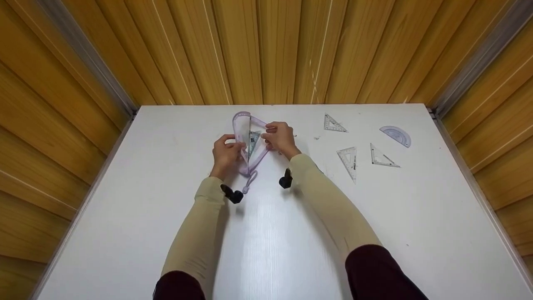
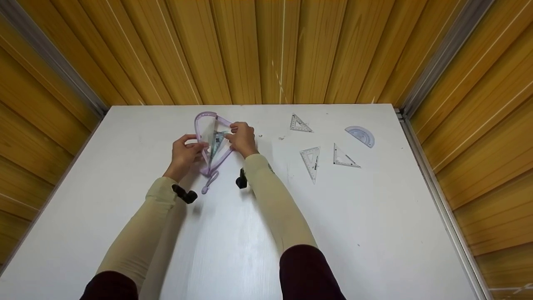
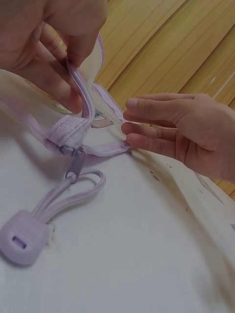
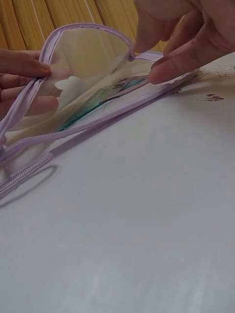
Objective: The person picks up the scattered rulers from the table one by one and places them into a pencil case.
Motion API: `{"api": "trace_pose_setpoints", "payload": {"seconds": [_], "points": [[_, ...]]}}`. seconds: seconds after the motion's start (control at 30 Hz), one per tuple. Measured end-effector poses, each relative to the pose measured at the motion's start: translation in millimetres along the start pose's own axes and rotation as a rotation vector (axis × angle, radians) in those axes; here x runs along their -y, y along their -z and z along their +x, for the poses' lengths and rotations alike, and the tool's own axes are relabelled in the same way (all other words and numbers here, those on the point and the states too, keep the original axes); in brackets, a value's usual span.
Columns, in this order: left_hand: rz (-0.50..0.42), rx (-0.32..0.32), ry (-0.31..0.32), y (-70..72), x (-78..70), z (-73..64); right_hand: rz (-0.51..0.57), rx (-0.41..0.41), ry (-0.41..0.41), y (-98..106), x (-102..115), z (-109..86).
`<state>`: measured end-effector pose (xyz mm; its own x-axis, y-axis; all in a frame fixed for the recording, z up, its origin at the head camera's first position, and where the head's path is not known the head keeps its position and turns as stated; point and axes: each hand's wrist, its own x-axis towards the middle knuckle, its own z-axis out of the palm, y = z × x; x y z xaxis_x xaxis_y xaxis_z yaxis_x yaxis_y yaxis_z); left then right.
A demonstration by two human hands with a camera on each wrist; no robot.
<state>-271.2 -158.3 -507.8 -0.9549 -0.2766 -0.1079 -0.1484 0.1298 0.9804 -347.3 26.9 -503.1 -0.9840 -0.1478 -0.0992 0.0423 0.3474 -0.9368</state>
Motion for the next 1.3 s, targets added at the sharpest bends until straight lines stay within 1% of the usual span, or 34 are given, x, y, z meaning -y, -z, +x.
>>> {"api": "trace_pose_setpoints", "payload": {"seconds": [0.13,0.27,0.5,0.7,0.9,1.13,1.3], "points": [[0.010,-0.001,0.016,-0.2,-1.1,-0.6,-0.009,0.023,0.016,4,0,-0.2],[0.016,-0.003,0.018,-0.3,-1.8,-1.0,-0.007,0.040,0.058,9,-1,-0.3],[-0.036,0.015,0.005,1.4,-0.4,1.6,-0.027,0.028,0.143,21,-1,0.7],[-0.025,0.002,0.026,3.0,-1.0,0.6,-0.044,0.030,0.156,32,1,1.0],[-0.016,-0.008,0.036,3.0,-0.3,-0.6,-0.088,-0.003,0.192,43,-2,-0.8],[-0.020,-0.013,0.014,2.3,0.1,-0.5,-0.171,-0.051,0.229,60,-5,0.2],[-0.019,-0.008,0.002,3.1,0.7,-0.6,-0.175,-0.071,0.237,72,-9,1.7]]}}
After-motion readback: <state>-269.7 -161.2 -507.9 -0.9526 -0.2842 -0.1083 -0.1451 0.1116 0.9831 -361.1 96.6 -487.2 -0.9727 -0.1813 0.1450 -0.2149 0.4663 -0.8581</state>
